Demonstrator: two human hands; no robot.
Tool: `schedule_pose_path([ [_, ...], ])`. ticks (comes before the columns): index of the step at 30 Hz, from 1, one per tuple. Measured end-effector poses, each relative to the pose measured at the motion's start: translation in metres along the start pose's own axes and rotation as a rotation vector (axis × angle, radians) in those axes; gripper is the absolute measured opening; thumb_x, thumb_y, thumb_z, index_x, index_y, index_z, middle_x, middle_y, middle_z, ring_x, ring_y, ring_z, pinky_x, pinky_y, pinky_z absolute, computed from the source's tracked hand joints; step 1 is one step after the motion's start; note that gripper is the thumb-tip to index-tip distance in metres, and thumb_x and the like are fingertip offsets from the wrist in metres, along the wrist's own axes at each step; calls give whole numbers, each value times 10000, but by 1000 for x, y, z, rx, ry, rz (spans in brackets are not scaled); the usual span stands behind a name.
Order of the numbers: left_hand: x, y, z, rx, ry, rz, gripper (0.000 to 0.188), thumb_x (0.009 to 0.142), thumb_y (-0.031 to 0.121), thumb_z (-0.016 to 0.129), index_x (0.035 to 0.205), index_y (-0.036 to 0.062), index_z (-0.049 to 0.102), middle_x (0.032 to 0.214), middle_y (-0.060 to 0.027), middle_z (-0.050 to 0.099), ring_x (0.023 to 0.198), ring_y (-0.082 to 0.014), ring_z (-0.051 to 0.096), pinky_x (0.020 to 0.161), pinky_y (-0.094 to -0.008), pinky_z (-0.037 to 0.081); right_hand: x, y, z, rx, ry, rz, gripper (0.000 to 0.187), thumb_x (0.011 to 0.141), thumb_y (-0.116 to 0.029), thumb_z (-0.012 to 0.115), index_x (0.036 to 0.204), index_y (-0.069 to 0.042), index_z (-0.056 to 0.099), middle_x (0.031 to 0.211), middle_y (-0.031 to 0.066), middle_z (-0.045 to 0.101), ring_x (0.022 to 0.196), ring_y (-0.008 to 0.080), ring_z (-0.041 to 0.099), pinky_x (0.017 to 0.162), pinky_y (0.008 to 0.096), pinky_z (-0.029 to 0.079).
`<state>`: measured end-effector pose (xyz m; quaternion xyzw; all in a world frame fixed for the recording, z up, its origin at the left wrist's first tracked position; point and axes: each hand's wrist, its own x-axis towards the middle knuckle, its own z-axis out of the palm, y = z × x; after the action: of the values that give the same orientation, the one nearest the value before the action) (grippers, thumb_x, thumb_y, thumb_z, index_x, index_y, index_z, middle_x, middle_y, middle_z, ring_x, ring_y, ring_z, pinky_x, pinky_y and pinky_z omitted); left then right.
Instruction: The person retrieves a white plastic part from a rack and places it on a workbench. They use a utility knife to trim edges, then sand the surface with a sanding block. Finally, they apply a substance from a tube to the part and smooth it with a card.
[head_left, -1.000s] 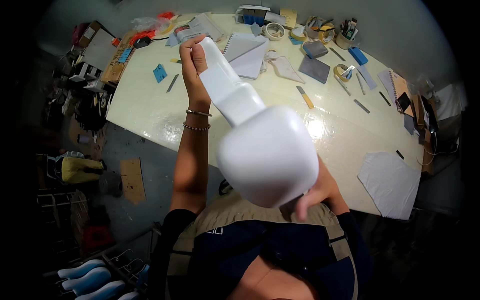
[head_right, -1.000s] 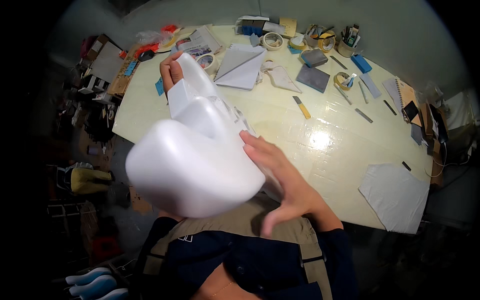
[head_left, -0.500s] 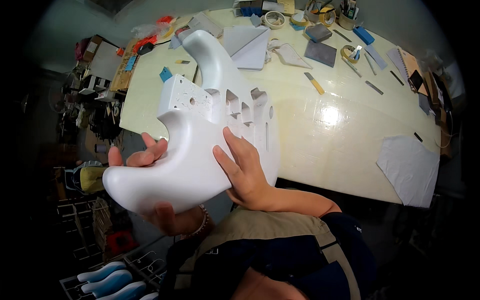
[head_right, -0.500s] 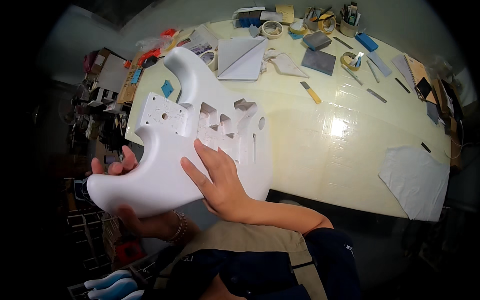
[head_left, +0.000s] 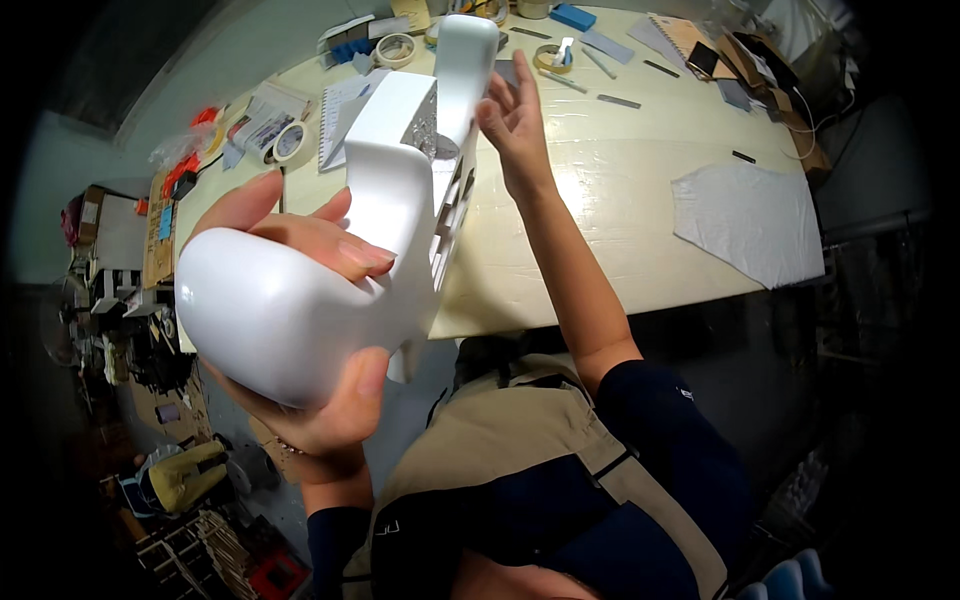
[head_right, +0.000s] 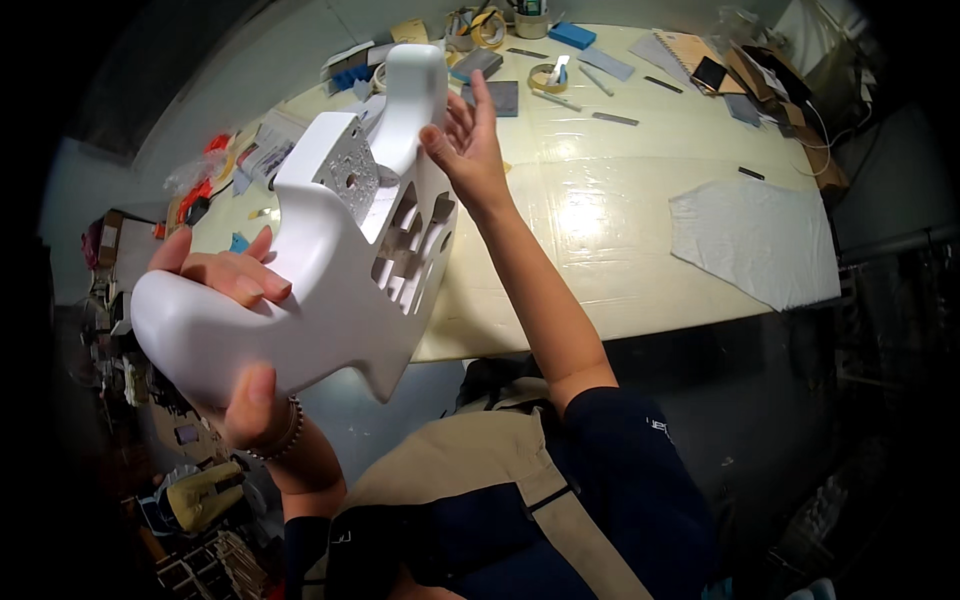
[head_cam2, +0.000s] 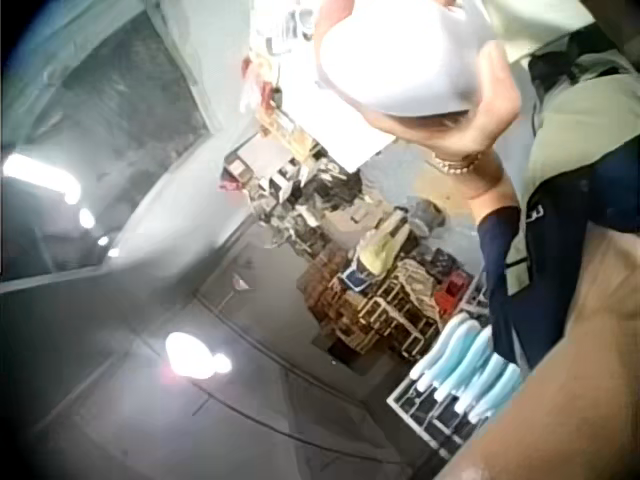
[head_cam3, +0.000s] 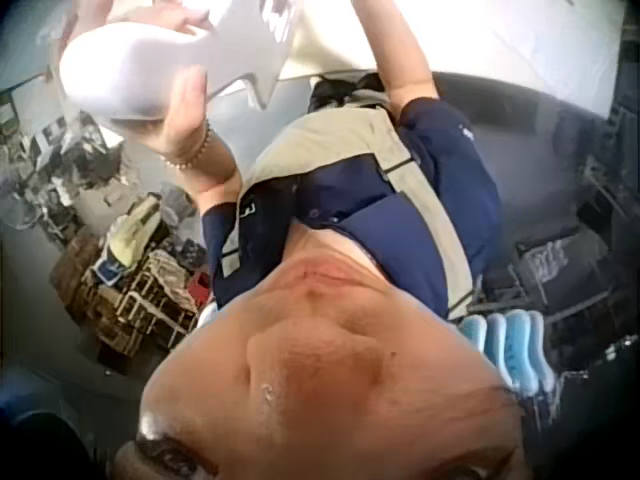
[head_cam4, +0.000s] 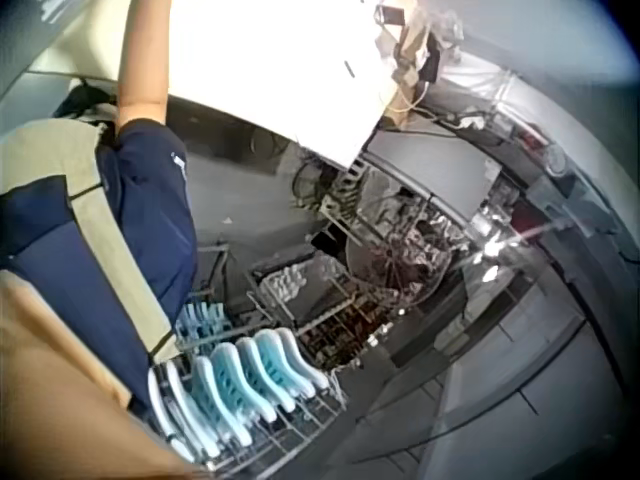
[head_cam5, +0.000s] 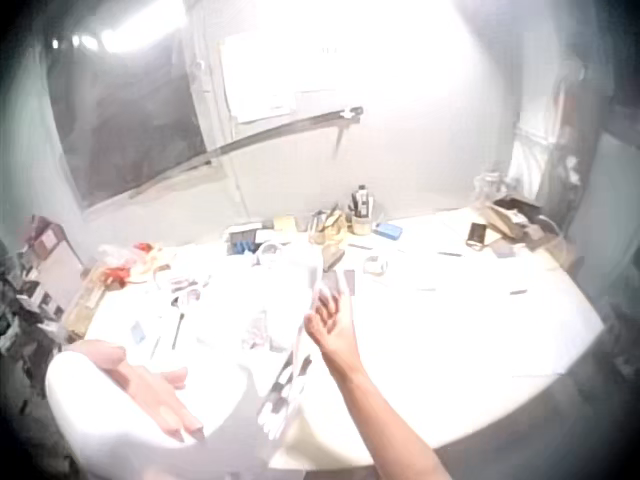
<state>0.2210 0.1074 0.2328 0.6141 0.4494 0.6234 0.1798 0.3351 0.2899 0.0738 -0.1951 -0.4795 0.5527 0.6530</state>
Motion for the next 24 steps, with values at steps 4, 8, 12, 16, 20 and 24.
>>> schedule_pose_path([
  [4,10,5,6,21,-33,-56,911,567,288,649,1290,-130,286,874,-110,555,843,-234,590,964,-533,397,10,-5,3,34,-68,13,979,723,-353,768,1416,-6,170,1145,184,525,1043,218,545,874,326,459],
  [8,22,-10,-4,-15,-16,24,687,540,342,679,1072,-58,509,778,-127,609,866,-228,594,907,-490,473,30,-9,-6,-208,-50,-26,857,661,-416,779,1292,18,393,1073,180,573,900,227,619,736,319,516],
  [12,38,-22,-17,-97,-119,30,766,545,307,672,1153,-101,448,831,-136,602,837,-220,605,924,-499,455,44,-31,-12,-572,-24,-11,627,760,-499,675,1088,16,531,927,151,618,820,204,637,720,289,503],
  [16,55,-30,-23,-194,-210,-4,902,543,246,648,1284,-142,311,825,-118,589,826,-216,609,951,-483,429,52,-24,-24,-670,2,-62,727,729,-571,662,1126,20,517,867,167,649,747,261,653,687,337,519],
  [20,63,-41,-30,-253,-227,5,926,544,266,654,1289,-152,297,820,-108,584,809,-214,606,944,-468,435,45,-22,-19,-686,-30,-300,689,734,-495,696,1186,-26,470,971,192,625,832,282,639,730,357,506],
  [24,68,-56,-43,-335,-236,25,937,548,299,665,1288,-153,310,844,-115,581,806,-216,602,933,-441,448,50,-43,-21,-759,6,-308,493,775,-416,663,1106,-87,502,919,141,626,796,265,631,695,342,502],
])
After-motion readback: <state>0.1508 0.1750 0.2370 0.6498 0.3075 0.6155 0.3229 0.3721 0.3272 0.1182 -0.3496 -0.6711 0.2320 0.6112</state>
